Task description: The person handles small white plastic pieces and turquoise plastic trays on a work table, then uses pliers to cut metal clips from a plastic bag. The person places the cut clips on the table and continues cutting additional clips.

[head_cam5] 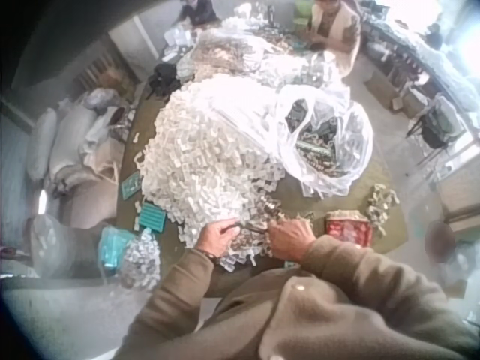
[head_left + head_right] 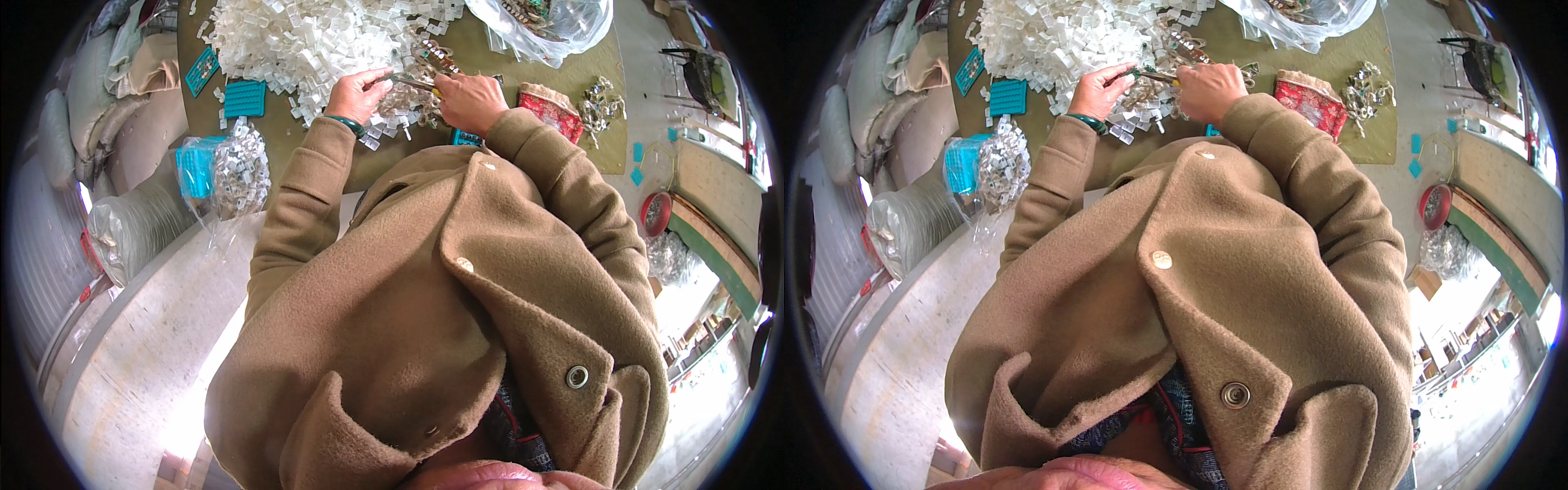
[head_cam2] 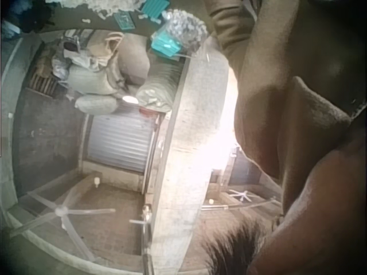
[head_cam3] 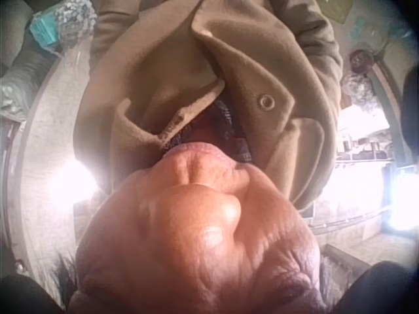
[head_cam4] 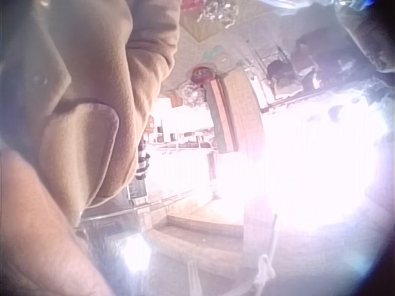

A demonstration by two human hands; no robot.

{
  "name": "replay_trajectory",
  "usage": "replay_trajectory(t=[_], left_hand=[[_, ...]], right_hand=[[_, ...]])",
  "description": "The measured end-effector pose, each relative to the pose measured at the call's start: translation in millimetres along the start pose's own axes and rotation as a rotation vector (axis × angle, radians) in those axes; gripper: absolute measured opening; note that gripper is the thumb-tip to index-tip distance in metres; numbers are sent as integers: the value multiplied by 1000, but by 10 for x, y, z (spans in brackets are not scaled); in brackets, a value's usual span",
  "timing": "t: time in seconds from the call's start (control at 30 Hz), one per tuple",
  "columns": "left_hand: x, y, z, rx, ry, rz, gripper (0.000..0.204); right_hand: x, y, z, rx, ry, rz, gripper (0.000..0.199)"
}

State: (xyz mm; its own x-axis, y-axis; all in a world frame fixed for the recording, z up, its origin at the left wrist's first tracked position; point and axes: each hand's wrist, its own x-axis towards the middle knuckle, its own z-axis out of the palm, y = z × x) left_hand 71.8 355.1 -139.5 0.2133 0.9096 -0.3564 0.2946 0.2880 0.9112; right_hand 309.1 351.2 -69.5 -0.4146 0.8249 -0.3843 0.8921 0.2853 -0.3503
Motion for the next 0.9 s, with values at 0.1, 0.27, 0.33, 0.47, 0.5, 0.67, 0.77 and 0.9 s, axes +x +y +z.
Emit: replay_trajectory(t=[0.1,0.27,0.33,0.47,0.5,0.67,0.77,0.9], left_hand=[[1,41,4,35,-7,32,28],[-23,58,110,163,82,22,27],[-17,48,142,241,105,24,27],[23,13,114,252,69,-29,31],[31,5,89,213,49,-43,33],[11,4,13,174,-6,-15,35],[-7,28,26,104,-37,3,34],[1,41,34,-87,-94,11,35]], right_hand=[[-4,4,12,7,-23,-14,23],[-14,-41,65,-26,0,0,21],[-12,-54,88,-37,32,6,21],[5,-14,86,-44,-38,62,25],[-1,6,77,-77,-17,78,26],[-3,15,22,-42,-7,71,31],[-1,-45,14,-43,-32,45,30],[8,-46,11,-44,-62,38,29]])
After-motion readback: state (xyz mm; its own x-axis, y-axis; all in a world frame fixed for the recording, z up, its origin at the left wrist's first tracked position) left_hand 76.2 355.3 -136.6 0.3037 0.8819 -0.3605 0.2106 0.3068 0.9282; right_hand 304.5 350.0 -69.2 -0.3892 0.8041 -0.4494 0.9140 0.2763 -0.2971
